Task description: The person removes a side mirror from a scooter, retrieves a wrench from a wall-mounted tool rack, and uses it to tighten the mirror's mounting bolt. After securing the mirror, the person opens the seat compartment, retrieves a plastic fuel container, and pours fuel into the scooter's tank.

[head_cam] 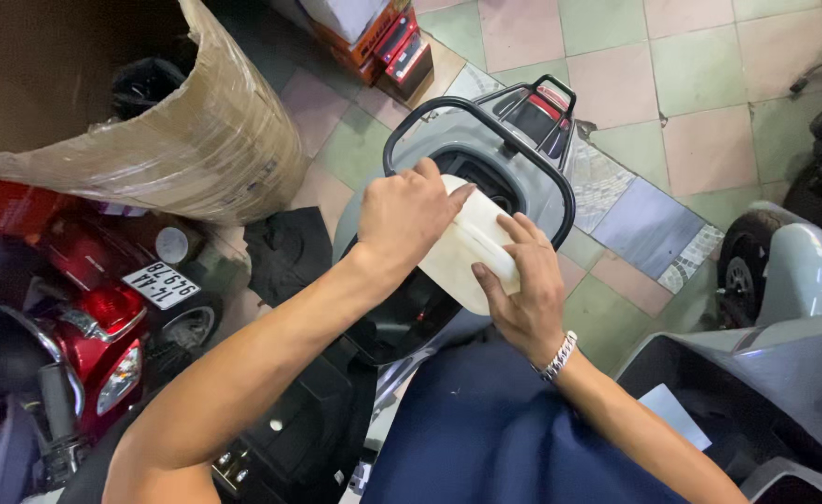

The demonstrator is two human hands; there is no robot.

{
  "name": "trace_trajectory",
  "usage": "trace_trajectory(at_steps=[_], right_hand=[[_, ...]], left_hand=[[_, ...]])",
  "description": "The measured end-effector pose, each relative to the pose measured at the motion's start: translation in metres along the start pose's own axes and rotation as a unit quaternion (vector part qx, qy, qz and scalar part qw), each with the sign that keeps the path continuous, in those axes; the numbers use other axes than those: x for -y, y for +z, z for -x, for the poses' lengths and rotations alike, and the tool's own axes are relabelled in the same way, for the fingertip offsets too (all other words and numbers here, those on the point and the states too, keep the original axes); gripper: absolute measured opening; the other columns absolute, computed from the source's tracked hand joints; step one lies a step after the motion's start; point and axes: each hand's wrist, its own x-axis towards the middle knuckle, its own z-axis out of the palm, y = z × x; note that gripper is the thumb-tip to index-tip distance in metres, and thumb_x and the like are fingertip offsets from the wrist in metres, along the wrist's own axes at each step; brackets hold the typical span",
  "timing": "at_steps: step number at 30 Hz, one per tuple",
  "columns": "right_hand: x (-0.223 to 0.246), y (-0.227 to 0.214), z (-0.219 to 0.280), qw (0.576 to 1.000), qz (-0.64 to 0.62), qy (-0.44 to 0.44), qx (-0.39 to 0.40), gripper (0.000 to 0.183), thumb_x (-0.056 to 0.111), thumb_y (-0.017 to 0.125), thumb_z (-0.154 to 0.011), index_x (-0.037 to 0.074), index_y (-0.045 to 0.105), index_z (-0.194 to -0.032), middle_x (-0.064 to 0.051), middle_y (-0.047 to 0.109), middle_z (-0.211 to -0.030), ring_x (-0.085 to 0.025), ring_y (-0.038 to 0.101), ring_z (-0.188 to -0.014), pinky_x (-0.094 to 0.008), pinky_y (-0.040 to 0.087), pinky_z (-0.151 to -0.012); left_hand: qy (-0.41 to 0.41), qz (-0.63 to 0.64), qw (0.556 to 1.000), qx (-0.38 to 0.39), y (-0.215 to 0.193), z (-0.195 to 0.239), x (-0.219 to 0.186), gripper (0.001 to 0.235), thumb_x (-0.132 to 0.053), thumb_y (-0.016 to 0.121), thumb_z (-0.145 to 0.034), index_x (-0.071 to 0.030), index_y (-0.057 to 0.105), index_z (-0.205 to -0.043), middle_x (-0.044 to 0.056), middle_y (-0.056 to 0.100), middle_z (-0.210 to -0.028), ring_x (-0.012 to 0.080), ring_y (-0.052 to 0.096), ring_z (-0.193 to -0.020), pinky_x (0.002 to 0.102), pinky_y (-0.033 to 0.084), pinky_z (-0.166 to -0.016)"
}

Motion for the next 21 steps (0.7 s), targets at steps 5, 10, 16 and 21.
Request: trace_trajectory(at_steps=[5,10,16,21], right_hand=[[-0.005,-0.004,-0.001,0.999,-0.026,0.040,0.000,0.028,0.018,0.076,-0.093,-0.001,0.060,-0.105,-0.019,0.066,-0.137,-0.040,0.057,-0.135,-0.048,0.047,-0.111],[-0.007,-0.005,0.004,0.993,-0.062,0.096,-0.006,0.031,0.018,0.072,-0.097,-0.001,0.062,-0.119,-0.020,0.067,-0.135,-0.037,0.063,-0.130,-0.043,0.051,-0.107],[-0.018,-0.005,0.016,0.975,-0.114,0.189,-0.011,0.037,0.020,0.068,-0.099,0.001,0.063,-0.131,-0.022,0.071,-0.123,-0.031,0.073,-0.110,-0.037,0.056,-0.093],[-0.034,0.013,0.030,0.952,-0.125,0.279,0.013,0.036,0.023,0.068,-0.097,0.003,0.065,-0.128,-0.017,0.076,-0.099,-0.025,0.076,-0.084,-0.035,0.057,-0.075]], left_hand=[[0.243,0.020,0.956,-0.163,-0.008,0.004,0.014,0.037,-0.012,0.069,-0.071,-0.007,0.061,-0.108,0.016,0.063,-0.097,0.0348,0.071,-0.081,0.040,0.058,-0.064],[0.015,-0.011,0.999,-0.026,0.013,-0.016,-0.012,0.043,-0.041,0.067,-0.103,0.001,0.058,-0.105,0.020,0.063,-0.096,0.0354,0.071,-0.078,0.044,0.057,-0.066],[0.165,0.040,0.980,-0.106,0.017,-0.027,-0.014,0.035,-0.034,0.070,-0.083,-0.003,0.064,-0.098,0.017,0.063,-0.090,0.0342,0.071,-0.073,0.042,0.056,-0.060],[0.084,-0.015,0.995,-0.048,0.051,-0.045,-0.026,0.037,-0.036,0.070,-0.087,0.000,0.062,-0.091,0.018,0.063,-0.087,0.0313,0.069,-0.062,0.038,0.056,-0.054]])
